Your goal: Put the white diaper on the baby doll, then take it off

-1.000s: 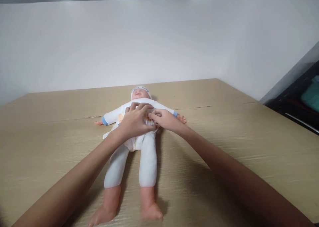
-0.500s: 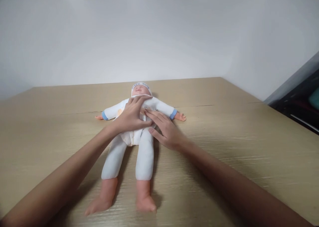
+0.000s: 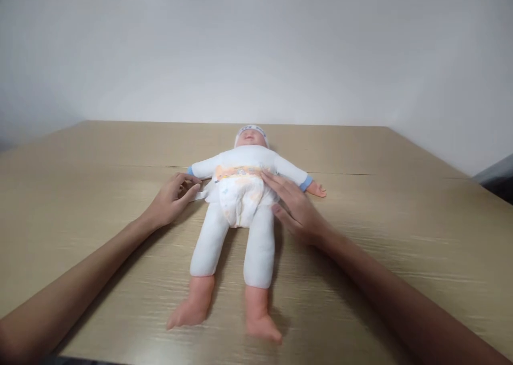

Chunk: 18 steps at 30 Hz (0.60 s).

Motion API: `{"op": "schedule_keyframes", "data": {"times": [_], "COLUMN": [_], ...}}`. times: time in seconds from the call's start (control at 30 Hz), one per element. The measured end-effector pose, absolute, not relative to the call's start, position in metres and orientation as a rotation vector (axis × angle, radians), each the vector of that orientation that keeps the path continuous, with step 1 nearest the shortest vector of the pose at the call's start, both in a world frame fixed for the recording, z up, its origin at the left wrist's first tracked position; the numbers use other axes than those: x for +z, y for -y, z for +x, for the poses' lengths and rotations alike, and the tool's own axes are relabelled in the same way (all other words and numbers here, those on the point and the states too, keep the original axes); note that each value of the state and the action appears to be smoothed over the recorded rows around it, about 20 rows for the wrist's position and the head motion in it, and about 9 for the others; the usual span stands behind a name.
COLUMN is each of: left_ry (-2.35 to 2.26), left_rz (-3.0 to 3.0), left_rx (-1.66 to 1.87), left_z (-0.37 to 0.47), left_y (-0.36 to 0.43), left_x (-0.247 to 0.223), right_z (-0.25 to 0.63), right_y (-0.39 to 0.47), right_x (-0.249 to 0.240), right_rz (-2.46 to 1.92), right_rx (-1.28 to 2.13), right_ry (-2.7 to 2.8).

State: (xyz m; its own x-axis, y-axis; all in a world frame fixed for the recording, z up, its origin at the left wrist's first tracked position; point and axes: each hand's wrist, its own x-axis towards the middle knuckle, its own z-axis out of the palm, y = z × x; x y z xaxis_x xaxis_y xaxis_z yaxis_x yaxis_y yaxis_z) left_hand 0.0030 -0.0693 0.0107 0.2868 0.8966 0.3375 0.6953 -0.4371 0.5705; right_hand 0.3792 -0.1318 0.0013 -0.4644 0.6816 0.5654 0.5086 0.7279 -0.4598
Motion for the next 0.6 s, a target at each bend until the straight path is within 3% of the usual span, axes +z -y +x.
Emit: {"op": "schedule_keyframes", "data": {"times": [0.23, 0.43, 0.6], "left_ry": [-1.608, -1.629, -1.539], "left_rz": [2.418, 2.217, 1.864], "left_rx": [0.708, 0.676, 0.792], "left_z": [0.009, 0.005, 0.002], "left_y": [0.071, 0.071, 0.069], "left_x": [0.013, 0.013, 0.016], "right_z": [0.335, 0.276, 0.261], "right_y": [0.128, 0.077, 0.032], "right_x": [0.042, 0.089, 0.099], "right_rz": [-1.015, -1.227, -1.384], "right_rx": [0.165, 0.344, 0.514], "right_ry": [2.120, 2.369, 2.424]}}
